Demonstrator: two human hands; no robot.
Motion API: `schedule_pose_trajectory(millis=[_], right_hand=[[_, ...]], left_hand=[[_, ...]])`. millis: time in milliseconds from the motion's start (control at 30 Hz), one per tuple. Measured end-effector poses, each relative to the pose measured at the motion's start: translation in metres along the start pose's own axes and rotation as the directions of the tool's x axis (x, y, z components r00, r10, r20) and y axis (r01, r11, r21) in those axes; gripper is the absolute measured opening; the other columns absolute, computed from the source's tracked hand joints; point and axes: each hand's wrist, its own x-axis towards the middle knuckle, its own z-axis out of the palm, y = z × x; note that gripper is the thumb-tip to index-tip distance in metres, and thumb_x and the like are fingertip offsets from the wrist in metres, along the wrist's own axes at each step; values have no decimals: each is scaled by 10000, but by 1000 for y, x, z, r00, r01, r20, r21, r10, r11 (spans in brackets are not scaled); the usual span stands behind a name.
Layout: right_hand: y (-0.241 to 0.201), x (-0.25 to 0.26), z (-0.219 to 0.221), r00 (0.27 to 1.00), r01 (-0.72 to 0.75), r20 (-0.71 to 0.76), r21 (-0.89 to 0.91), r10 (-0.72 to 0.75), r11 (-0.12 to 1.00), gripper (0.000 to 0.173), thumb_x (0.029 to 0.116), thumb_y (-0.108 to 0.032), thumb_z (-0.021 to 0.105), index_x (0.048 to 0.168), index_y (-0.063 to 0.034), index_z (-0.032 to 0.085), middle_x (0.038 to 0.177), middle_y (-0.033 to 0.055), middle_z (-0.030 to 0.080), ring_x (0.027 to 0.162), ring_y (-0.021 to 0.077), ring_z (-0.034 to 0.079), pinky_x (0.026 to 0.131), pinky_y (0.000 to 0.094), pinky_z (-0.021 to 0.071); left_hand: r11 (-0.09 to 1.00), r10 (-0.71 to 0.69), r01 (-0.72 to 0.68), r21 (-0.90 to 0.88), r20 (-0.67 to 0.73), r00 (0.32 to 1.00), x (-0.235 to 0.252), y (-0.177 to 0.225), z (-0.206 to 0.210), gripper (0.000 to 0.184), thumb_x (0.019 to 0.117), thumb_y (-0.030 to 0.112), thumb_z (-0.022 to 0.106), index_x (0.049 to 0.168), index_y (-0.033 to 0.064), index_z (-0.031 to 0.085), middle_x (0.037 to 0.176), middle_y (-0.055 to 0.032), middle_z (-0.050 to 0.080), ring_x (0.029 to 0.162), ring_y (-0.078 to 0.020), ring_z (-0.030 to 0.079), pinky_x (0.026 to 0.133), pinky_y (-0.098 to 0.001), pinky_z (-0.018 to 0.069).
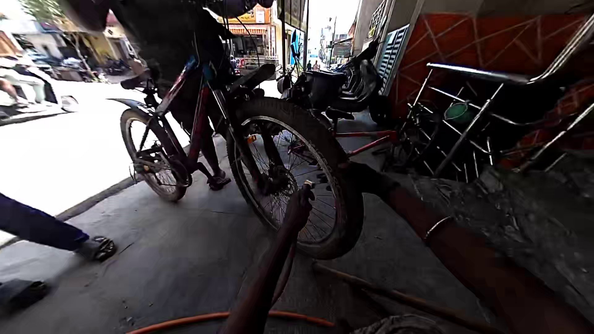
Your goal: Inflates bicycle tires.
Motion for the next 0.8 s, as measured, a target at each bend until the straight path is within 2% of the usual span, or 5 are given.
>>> schedule_pose_trajectory(millis=[200,333,633,733,800], right_hand=[[67,68,-54,957,151,212,219,-198,964,454,835,-502,725,1126,-162,648,947,57,762,814,157,743,710,346,643],[74,71,-53,959,152,203,222,-199,963,329,840,-509,688,990,-216,694,832,1,748,711,86,714,642,293,625],[73,74,-52,956,151,222,177,-189,973,596,646,-631,850,1032,-200,708,858,15,757,741,99,733,668,306,633],[60,76,-61,975,-3,222,109,-21,994,455,710,-484,831,1011,-174,689,834,32,749,724,116,728,656,307,628],[41,76,-60,982,-81,177,56,70,995,186,916,-297,605,1033,-154,628,815,22,732,709,105,716,645,278,612]], left_hand=[[989,-16,14,-146,-15,1000,47,-40,32,690,1044,674,280,1265,118,623,883,-136,613,642,-248,542,587,-439,487],[979,-30,25,-204,-25,999,51,-25,29,687,999,737,335,1249,167,625,809,-129,598,587,-255,532,521,-427,462],[933,-113,122,-340,46,993,50,-20,33,672,994,741,342,1110,144,627,660,-42,466,455,-141,389,431,-292,370],[911,-144,163,-378,80,986,53,-16,36,677,1014,715,318,1033,115,631,646,-26,455,452,-122,377,432,-274,361],[907,-155,179,-382,93,984,60,-12,38,673,1049,653,301,1005,69,632,629,-28,462,446,-122,401,438,-271,385]])
